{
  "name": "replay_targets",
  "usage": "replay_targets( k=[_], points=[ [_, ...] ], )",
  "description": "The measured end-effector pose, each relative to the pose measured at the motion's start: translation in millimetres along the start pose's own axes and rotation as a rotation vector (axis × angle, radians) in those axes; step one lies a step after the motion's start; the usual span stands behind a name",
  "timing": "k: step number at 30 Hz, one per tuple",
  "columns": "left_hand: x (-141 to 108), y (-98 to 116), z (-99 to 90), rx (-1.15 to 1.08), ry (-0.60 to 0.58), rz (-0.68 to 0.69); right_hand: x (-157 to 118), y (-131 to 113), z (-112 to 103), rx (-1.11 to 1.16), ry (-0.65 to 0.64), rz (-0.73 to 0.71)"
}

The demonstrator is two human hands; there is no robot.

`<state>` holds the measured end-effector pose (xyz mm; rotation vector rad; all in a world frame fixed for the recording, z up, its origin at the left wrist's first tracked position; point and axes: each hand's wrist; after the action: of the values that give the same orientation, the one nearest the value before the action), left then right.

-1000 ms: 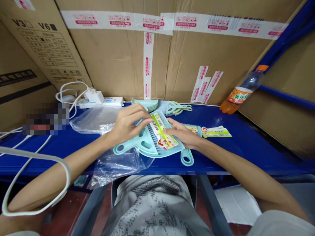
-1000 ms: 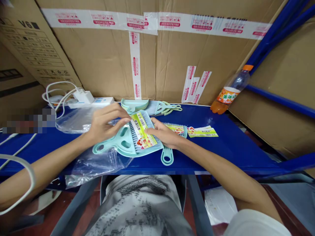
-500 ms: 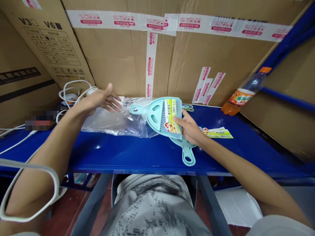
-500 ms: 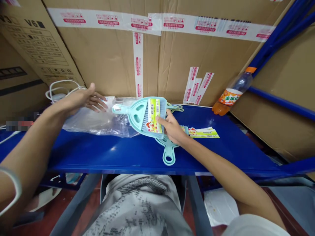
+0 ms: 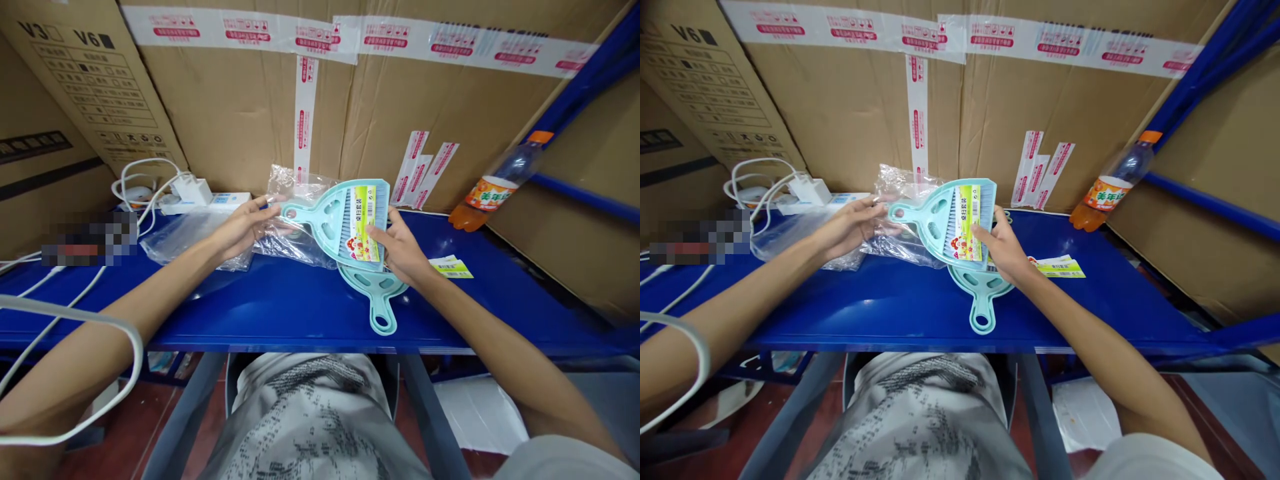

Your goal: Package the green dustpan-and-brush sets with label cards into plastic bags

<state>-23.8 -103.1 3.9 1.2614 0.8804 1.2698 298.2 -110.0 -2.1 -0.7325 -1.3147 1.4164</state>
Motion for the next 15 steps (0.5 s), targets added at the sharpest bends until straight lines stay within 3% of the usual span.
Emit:
replay_targets(
  k=[4,9,15],
  points=[
    [-4.5,-5.2,6.4,-0.049,-0.065,-0.013,-0.3,-1.8,-1.6,-0.025,-0.005,0.006],
    [-9.8,-6.8,13.9,-0.093,-0.095,0.009,-0.3,-3.8,-4.3,-0.087,0.047,-0.126],
    [-8.9,1.0,14.3,-0.136,-0.120,-0.006,-1.5,-8.8,-7.0,-0.083,-0.053,-0.062]
  ],
)
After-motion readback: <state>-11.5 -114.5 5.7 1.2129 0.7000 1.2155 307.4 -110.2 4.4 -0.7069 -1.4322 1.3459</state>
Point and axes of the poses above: each hand's wrist, its own x-axis towards the middle knuckle, its own z-axis out of the palm, y = z × x, and after that the axes turned 6 degrees about x, right-handed
